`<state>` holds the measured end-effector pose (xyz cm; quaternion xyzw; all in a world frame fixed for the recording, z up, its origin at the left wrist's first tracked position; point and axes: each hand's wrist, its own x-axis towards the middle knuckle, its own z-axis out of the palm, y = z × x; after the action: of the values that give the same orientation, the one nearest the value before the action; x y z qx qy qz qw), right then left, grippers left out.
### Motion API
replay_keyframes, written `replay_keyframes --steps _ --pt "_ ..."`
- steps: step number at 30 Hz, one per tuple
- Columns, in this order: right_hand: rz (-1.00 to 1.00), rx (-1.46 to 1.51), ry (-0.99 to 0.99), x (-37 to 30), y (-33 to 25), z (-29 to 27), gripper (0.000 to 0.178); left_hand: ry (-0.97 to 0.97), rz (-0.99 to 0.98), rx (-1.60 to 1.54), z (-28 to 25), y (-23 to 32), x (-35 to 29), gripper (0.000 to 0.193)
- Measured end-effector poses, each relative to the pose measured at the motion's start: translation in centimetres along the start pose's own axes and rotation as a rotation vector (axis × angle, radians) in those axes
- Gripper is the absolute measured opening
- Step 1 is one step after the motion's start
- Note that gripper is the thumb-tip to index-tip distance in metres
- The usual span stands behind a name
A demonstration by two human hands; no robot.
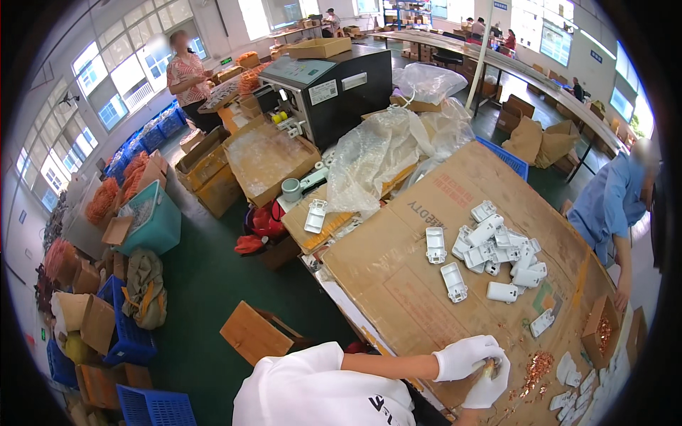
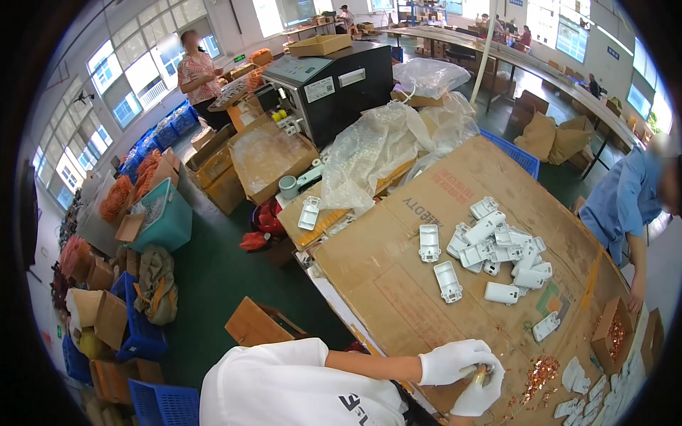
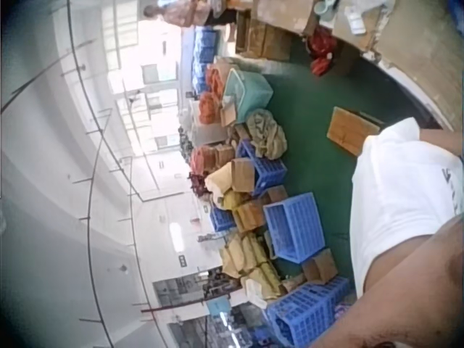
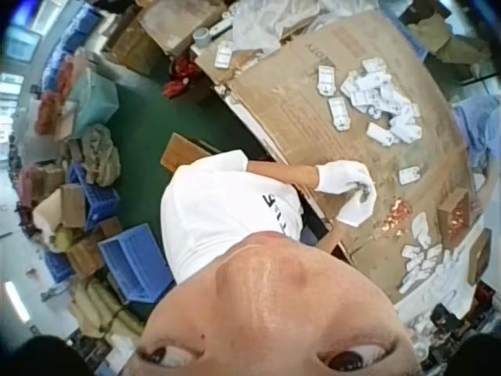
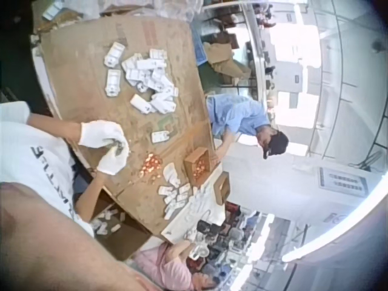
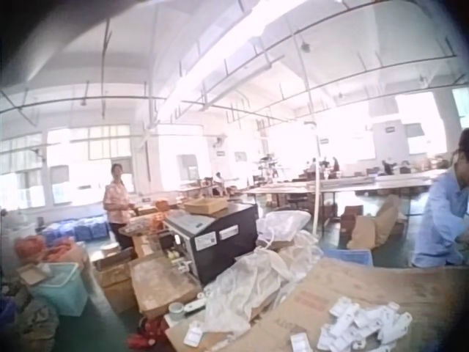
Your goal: The person picks up a white plastic housing, inserts small copper contacts into it by hand, and places the assembled unit into a cardboard box.
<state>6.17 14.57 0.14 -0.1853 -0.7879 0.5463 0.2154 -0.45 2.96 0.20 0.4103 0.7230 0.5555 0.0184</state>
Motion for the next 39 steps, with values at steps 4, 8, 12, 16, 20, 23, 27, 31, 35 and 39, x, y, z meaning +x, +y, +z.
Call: replay_keyframes --steps 4,8,12,16,20,23,27,31,35,39 --pt "0.029 -0.029 -0.051 -0.3 1.2 -0.8 0.02 0.049 -0.024 0.032 0.4 0.2 -0.5 0.033" --pt "-0.031 -0.091 -0.07 -1.0 0.7 -1.3 0.02 0.063 0.042 0.074 0.5 0.6 -0.7 0.031" --pt "-0.14 -0.3 0.049 -2.0 0.8 -0.5 0.016 0.053 -0.123 0.06 1.2 0.5 -1.2 0.027" --pt "-0.114 -0.365 -0.01 -2.3 0.7 -1.0 0.017 -0.006 -0.3 0.0 1.3 0.6 -1.3 0.024" --pt "-0.059 -0.343 0.003 -2.5 0.0 -0.7 0.017 0.031 -0.275 0.013 1.7 0.8 -1.7 0.019" --pt "-0.027 -0.342 -0.009 -2.2 -0.2 -0.7 0.015 0.06 -0.206 0.067 1.9 0.6 -1.8 0.016" --pt "-0.042 -0.38 -0.093 -1.7 -0.1 -0.4 0.016 0.098 -0.192 0.073 2.3 -0.5 -1.9 0.024" --pt "0.013 -0.375 -0.078 -1.7 0.5 -0.6 0.018 0.043 -0.247 0.041 2.4 -0.2 -1.4 0.025" --pt "-0.048 -0.304 0.029 -2.5 -0.8 0.4 0.046 0.108 -0.361 0.03 1.2 0.0 -0.4 0.024" --pt "-0.157 -0.528 0.007 -4.2 -0.8 1.5 0.062 0.162 -0.471 -0.045 0.7 -1.1 0.4 0.02"
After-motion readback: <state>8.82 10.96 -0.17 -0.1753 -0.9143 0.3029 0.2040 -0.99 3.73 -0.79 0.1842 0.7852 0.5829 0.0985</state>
